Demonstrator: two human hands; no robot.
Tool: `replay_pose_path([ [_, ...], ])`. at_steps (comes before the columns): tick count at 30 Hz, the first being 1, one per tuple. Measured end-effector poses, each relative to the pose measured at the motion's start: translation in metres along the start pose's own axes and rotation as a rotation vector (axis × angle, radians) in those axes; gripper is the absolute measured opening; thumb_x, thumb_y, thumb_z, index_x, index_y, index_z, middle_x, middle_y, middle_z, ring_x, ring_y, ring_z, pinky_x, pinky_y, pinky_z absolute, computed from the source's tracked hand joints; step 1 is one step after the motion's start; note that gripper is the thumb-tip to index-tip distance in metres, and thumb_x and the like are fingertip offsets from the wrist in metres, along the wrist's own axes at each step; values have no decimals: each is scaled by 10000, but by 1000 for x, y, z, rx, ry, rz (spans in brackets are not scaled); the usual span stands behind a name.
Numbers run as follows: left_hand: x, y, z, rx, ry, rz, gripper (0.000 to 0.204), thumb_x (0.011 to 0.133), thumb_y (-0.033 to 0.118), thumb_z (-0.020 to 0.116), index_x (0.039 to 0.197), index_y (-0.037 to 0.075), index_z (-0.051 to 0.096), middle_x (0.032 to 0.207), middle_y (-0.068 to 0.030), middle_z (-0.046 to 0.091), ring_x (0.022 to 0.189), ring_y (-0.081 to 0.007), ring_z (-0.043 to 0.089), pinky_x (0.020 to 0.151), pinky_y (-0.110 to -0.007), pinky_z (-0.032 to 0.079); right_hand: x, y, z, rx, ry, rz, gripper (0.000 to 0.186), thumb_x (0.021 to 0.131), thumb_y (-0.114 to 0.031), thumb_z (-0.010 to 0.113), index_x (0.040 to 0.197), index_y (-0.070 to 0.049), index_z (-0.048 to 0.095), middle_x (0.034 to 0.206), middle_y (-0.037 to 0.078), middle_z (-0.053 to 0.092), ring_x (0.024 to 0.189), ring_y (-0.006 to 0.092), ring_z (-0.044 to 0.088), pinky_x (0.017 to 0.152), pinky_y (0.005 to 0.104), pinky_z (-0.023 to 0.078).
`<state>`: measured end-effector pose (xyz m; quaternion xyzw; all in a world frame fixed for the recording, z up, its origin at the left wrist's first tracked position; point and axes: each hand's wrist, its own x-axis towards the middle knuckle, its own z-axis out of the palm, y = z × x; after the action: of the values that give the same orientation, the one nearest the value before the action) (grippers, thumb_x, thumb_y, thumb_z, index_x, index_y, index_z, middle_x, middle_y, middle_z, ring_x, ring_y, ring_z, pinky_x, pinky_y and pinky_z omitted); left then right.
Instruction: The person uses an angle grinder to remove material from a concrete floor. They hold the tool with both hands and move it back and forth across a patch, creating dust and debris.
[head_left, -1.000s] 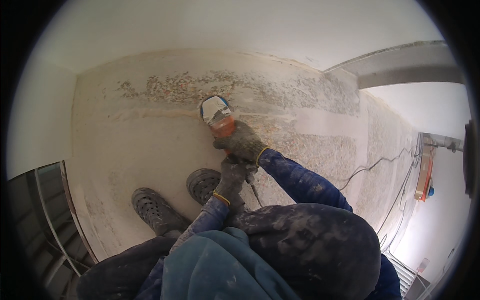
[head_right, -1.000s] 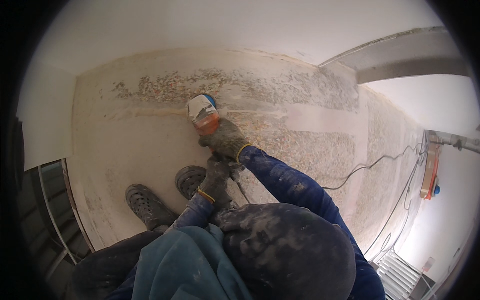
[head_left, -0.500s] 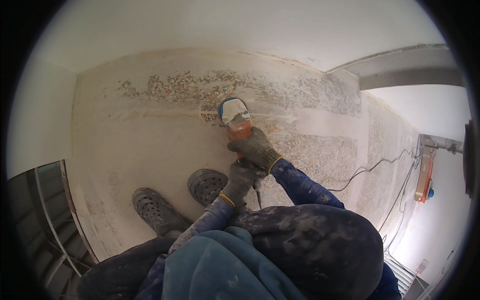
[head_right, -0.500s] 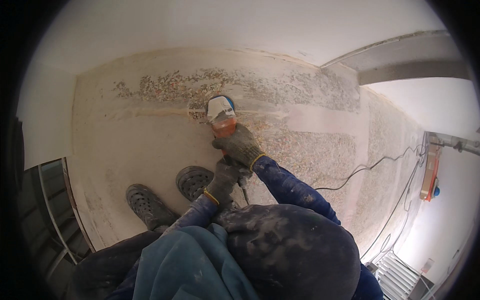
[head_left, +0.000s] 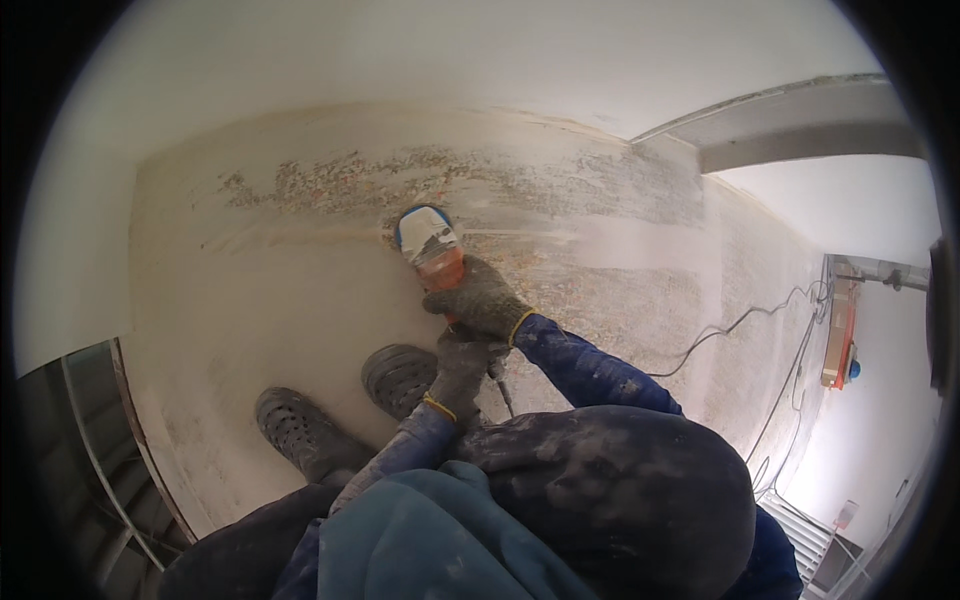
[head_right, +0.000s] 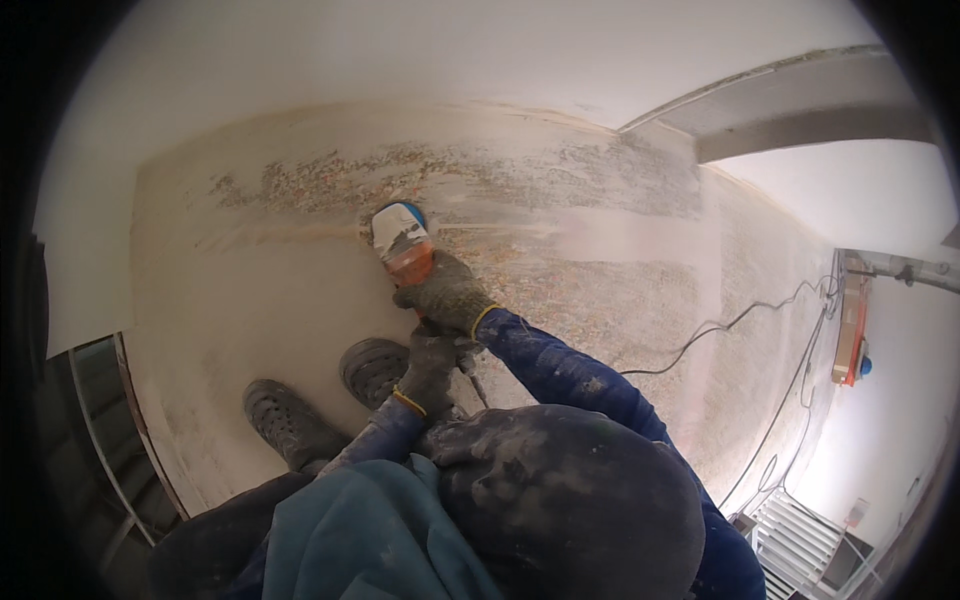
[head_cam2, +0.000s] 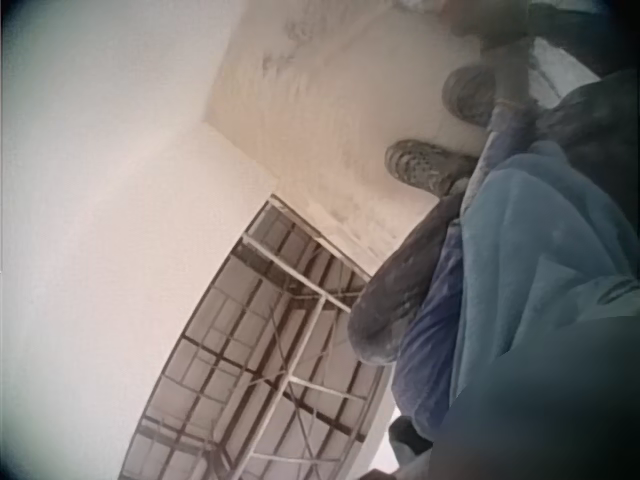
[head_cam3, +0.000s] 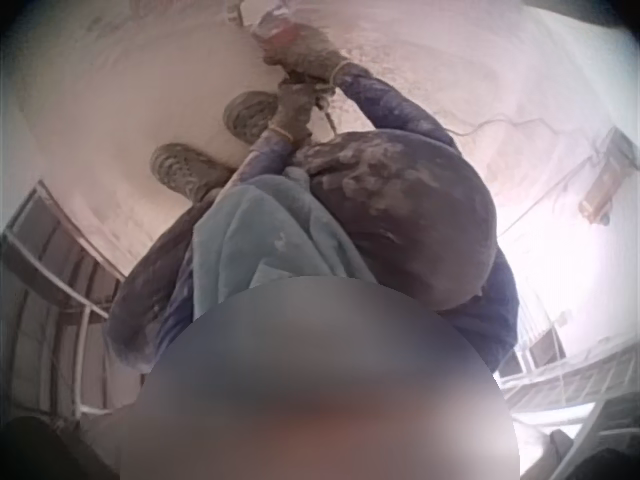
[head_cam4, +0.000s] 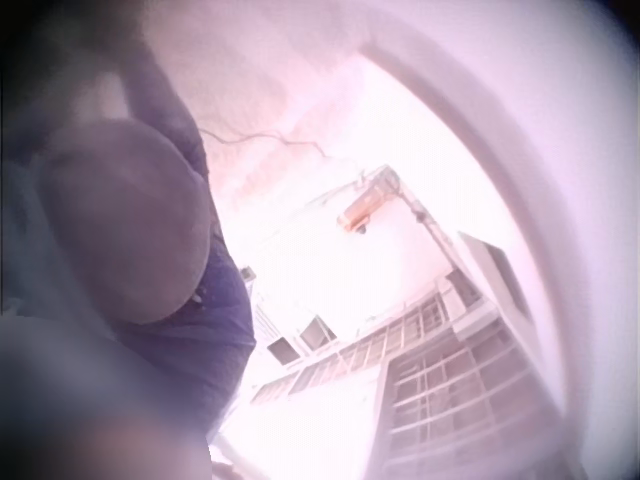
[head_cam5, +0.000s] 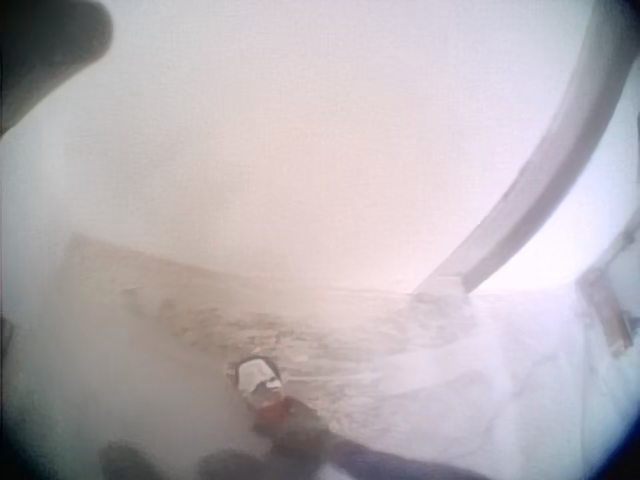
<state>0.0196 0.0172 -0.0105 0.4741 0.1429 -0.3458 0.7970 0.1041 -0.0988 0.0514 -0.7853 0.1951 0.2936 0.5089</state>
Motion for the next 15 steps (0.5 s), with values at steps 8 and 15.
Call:
replay_pose_path([
  [8, -10, 13, 14, 159, -187, -260, 244, 873, 43, 807, 1090, -5, 704, 876, -100, 747, 637, -180, 690, 504, -323, 547, -29, 32, -17, 44, 148, 119, 663, 746, -406, 873, 1231, 5, 682, 1056, 170, 750, 958, 338, 733, 860, 415, 593],
  [15, -19, 13, 32, 305, -329, -320, 282, 814, 49, 862, 1046, -8, 712, 831, -92, 749, 525, -176, 660, 447, -313, 519, -64, 67, -22, 426, 345, 236, 529, 783, -289, 904, 1187, -7, 710, 1004, 116, 745, 885, 228, 723, 774, 398, 589],
])
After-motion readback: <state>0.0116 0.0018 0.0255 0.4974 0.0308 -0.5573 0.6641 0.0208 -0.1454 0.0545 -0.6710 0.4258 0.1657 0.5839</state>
